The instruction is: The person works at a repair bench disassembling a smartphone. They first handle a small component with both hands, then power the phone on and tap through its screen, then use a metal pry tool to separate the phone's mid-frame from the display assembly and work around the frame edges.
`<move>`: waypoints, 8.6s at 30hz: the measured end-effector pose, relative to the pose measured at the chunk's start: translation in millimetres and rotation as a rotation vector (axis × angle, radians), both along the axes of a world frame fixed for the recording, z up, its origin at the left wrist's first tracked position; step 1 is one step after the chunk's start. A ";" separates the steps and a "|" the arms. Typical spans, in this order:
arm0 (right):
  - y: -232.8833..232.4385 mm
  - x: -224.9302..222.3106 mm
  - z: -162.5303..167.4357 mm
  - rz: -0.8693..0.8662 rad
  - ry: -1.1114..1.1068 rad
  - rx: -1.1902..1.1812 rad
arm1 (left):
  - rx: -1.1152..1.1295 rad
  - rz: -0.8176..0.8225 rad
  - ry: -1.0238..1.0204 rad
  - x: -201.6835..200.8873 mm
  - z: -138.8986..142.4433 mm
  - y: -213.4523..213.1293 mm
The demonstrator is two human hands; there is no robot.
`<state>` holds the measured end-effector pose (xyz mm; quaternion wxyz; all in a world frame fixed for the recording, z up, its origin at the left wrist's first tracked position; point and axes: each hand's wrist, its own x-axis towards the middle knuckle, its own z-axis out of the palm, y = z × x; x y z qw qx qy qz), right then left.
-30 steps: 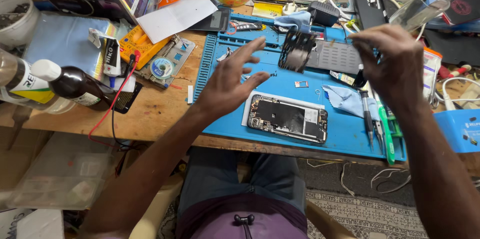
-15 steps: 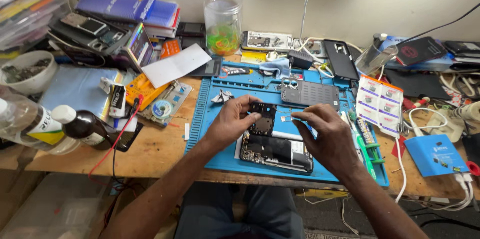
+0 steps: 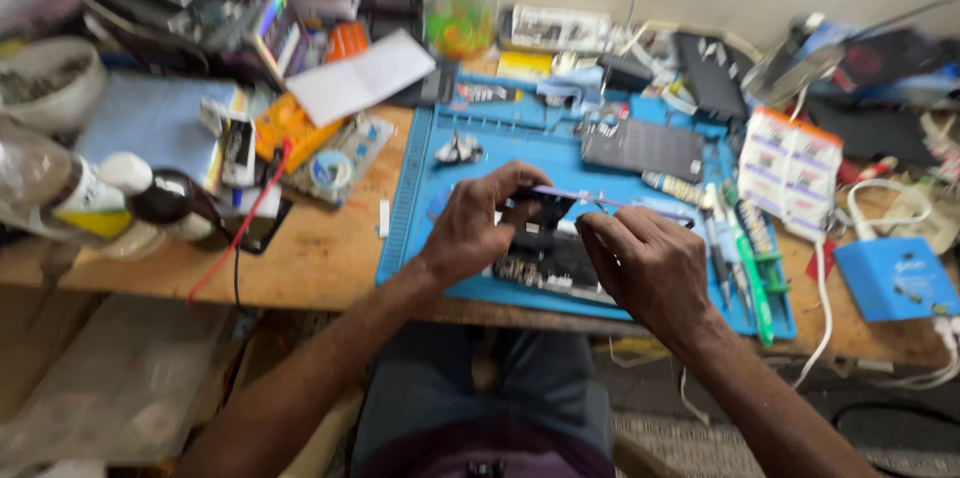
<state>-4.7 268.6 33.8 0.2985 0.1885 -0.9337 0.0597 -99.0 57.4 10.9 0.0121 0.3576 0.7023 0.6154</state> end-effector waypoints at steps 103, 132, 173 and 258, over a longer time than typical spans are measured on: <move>-10.5 28.6 -26.4 0.167 -0.347 0.037 | -0.529 0.014 0.685 58.2 -21.8 -35.6; 1.2 26.5 -31.9 0.216 -0.314 0.193 | -0.493 0.025 0.639 57.8 -25.1 -39.4; -5.9 48.4 -27.4 0.176 -0.303 -0.056 | -0.449 -0.056 0.535 6.4 -10.4 -48.4; 23.2 71.9 -23.3 0.102 0.100 -0.169 | -0.412 -0.098 0.539 29.3 -3.4 -55.7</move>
